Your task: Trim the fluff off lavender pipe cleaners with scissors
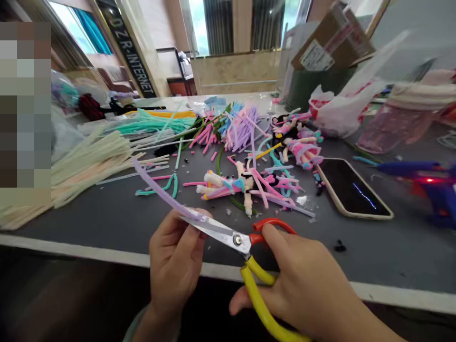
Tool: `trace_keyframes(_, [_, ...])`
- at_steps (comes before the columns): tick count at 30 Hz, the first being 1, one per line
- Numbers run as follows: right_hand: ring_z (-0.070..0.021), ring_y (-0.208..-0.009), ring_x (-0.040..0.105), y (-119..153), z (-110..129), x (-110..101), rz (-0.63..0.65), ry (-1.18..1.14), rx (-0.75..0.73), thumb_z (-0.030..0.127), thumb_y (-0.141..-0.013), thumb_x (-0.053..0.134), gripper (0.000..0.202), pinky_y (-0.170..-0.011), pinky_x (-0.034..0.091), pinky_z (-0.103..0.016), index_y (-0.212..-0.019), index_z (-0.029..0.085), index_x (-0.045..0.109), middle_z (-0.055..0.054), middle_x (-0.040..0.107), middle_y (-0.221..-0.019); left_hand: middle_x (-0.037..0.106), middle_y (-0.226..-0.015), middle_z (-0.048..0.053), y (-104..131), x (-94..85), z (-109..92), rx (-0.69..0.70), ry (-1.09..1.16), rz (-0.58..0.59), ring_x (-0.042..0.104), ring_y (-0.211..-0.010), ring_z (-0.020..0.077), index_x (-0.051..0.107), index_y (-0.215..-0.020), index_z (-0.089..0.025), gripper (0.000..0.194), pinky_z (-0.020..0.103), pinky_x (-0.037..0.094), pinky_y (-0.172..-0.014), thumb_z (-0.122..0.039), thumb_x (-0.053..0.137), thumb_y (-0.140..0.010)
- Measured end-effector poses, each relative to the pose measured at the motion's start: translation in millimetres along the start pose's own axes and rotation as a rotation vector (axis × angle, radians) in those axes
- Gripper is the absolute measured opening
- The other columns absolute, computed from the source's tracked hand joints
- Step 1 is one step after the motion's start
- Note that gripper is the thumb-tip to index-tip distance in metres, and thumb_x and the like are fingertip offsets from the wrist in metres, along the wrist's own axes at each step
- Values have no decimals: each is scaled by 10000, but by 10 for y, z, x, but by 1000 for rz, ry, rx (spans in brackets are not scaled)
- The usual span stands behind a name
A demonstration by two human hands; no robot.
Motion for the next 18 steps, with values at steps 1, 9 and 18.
trace_keyframes(1, [-84,-341,410,8,-8,13,11,-11,6,729,-897,395,497,-348,367,-195,-858,236,440,87,490,-484,655,-742,-45,-2,1,-1,-2,5,3,572,-673,55,761,-899,-242,67,109,500,-674,-242,695,-912])
trace_keyframes(9, [-83,-353,391,40,-31,47,14,-64,30,726,-853,492,481,-346,358,-199,-813,249,439,100,444,-484,662,-760,-26,-10,1,-5,-3,12,1,583,-679,67,761,-898,-222,72,124,516,-665,-231,690,-912])
trace_keyframes(18, [-78,-339,392,36,-33,41,0,-94,48,743,-842,497,504,-329,353,-201,-787,243,467,100,435,-461,659,-760,-30,-14,-11,0,2,-7,1,583,-693,67,754,-899,-222,86,125,513,-680,-221,672,-926])
Point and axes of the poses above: each hand's wrist, its own y-axis away from the middle knuckle, its own x-axis out of the palm, z = x × y, the point moved 4 cm from there along -y, towards the middle knuckle
